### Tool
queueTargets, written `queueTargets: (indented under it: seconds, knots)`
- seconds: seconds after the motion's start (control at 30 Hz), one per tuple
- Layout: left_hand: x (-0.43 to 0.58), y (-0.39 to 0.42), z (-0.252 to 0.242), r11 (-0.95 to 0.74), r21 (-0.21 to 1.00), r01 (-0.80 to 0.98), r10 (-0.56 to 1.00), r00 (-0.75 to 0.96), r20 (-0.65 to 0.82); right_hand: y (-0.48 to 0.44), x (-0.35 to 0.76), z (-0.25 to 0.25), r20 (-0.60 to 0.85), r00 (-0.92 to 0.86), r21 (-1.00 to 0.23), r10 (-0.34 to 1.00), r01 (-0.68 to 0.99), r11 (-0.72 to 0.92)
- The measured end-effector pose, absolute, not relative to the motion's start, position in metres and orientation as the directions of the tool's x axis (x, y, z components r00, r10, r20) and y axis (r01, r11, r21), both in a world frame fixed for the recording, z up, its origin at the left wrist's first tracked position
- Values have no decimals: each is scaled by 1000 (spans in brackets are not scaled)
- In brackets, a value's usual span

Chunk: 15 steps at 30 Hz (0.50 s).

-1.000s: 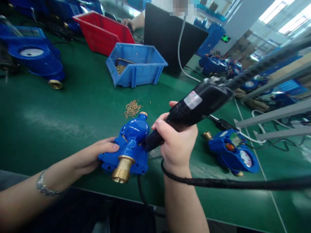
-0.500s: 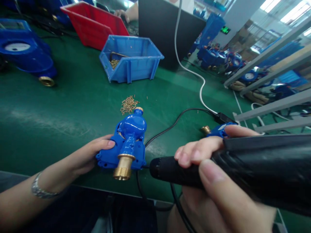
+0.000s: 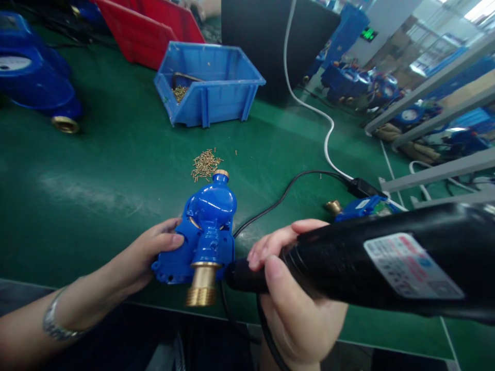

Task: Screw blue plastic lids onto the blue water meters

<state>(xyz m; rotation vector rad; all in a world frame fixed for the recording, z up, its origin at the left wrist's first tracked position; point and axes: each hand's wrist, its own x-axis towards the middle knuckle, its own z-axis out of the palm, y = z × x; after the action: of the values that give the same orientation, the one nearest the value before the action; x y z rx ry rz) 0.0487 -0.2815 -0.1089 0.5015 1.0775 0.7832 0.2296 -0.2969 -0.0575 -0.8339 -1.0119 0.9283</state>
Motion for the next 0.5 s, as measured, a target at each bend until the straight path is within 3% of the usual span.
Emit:
queueTargets:
  seconds: [0.5]
  knots:
    - [50, -281, -108, 643, 699, -314, 766, 248, -593, -297, 230, -63, 287, 227, -903, 931, -261, 342]
